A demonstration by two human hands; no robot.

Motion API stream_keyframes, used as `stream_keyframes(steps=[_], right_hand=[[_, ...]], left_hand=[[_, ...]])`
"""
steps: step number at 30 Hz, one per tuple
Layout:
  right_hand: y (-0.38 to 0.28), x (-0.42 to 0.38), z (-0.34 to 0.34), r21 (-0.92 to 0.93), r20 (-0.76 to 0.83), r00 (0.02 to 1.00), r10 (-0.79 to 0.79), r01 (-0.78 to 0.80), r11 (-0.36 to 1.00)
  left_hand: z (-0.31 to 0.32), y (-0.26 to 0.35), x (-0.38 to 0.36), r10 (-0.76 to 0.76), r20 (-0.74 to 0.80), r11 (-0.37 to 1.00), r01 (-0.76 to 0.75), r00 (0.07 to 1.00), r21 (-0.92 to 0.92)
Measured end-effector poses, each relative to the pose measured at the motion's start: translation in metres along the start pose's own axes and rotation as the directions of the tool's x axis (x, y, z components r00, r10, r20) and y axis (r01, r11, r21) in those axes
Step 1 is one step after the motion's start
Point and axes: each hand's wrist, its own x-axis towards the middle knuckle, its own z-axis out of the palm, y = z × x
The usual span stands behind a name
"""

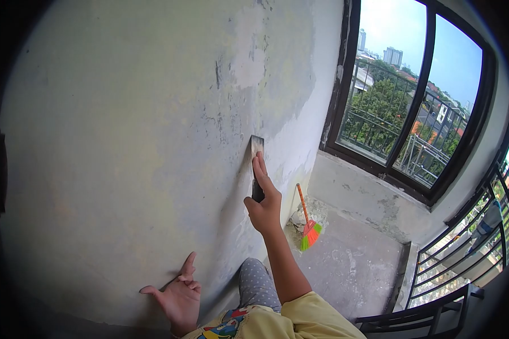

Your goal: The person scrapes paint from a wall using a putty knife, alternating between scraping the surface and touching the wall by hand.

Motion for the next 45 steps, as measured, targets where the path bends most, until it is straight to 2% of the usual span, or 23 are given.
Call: stream_keyframes(steps=[3,5,7,8,11,12,13,15,17,19,20,21,25,27,29,31,32,34,35,37,40,45], right_hand=[[0.01,-0.044,-0.001,0.009,0.059,0.995,0.078,-0.079,0.997],[0.031,-0.082,-0.001,-0.063,0.102,0.976,0.19,-0.185,0.981],[0.037,-0.108,0.0,0.029,0.15,0.96,0.238,-0.245,0.969],[0.032,-0.115,-0.005,0.042,0.191,0.925,0.328,-0.341,0.939],[0.015,-0.12,-0.002,0.127,0.152,0.931,0.333,-0.352,0.927],[0.01,-0.119,0.0,0.063,0.084,0.945,0.316,-0.322,0.945],[-0.003,-0.115,0.002,0.067,0.083,0.945,0.318,-0.323,0.944],[-0.029,-0.095,0.008,0.178,-0.039,0.92,0.389,-0.377,0.909],[-0.027,-0.069,0.012,0.193,0.005,0.912,0.41,-0.403,0.895],[-0.017,-0.054,0.024,0.184,-0.043,0.848,0.528,-0.513,0.838],[-0.008,-0.056,0.033,0.207,-0.116,0.889,0.444,-0.415,0.886],[-0.009,-0.056,0.03,0.21,-0.121,0.888,0.444,-0.415,0.885],[-0.011,-0.06,0.009,0.279,-0.053,0.862,0.504,-0.472,0.837],[-0.016,-0.068,-0.001,0.271,-0.022,0.8,0.599,-0.572,0.774],[-0.024,-0.077,-0.002,0.28,0.003,0.798,0.603,-0.58,0.765],[-0.023,-0.08,0.006,0.262,0.037,0.881,0.471,-0.464,0.846],[-0.021,-0.076,0.011,0.261,0.037,0.879,0.476,-0.468,0.844],[-0.015,-0.056,0.026,0.227,-0.049,0.906,0.421,-0.4,0.888],[-0.013,-0.05,0.031,0.212,-0.091,0.918,0.385,-0.36,0.909],[-0.017,-0.051,0.032,0.231,-0.098,0.912,0.397,-0.367,0.901],[-0.024,-0.055,0.013,0.269,-0.023,0.876,0.482,-0.459,0.847],[-0.043,-0.072,-0.001,0.281,0.063,0.849,0.525,-0.52,0.807]], left_hand=[[-0.001,0.003,0.0,-0.008,0.015,0.999,0.007,1.0,0.048],[0.0,0.002,0.001,-0.028,0.047,0.996,0.024,0.998,0.085],[0.001,0.001,0.001,-0.019,0.008,0.997,0.018,1.0,0.071],[0.0,0.0,0.001,-0.031,0.009,0.997,0.031,0.999,0.069],[-0.001,0.001,0.002,-0.016,-0.004,0.996,0.017,1.0,0.089],[-0.001,0.0,0.002,-0.012,0.001,0.996,0.011,1.0,0.088],[0.0,-0.001,0.001,-0.004,0.005,0.996,0.004,1.0,0.088],[0.002,-0.002,-0.001,0.011,-0.033,0.997,-0.009,0.999,0.071],[0.003,-0.002,0.0,0.024,-0.066,0.998,-0.021,0.998,0.055],[0.001,-0.001,-0.001,0.02,-0.063,0.999,-0.017,0.998,0.045],[0.001,-0.001,0.0,0.015,-0.062,0.999,-0.012,0.998,0.051],[0.001,-0.001,0.0,0.016,-0.062,0.998,-0.013,0.998,0.055],[0.0,0.0,-0.001,0.027,-0.082,0.998,-0.023,0.996,0.053],[-0.001,-0.001,-0.002,0.031,-0.077,0.997,-0.026,0.997,0.068],[0.0,-0.002,0.0,0.036,-0.064,0.996,-0.031,0.997,0.078],[0.002,-0.003,-0.002,0.057,-0.099,0.993,-0.046,0.994,0.11],[0.002,-0.004,-0.002,0.056,-0.104,0.993,-0.044,0.993,0.111],[0.003,-0.003,-0.002,0.011,-0.062,1.0,-0.012,0.998,-0.015],[0.002,-0.002,-0.001,0.012,-0.061,1.0,-0.012,0.998,-0.009],[0.001,-0.001,-0.002,-0.001,-0.063,1.0,0.0,0.998,-0.013],[-0.001,0.0,-0.003,-0.015,-0.032,1.0,0.015,0.999,-0.002],[0.001,-0.002,-0.001,0.025,-0.053,0.998,-0.022,0.998,0.066]])
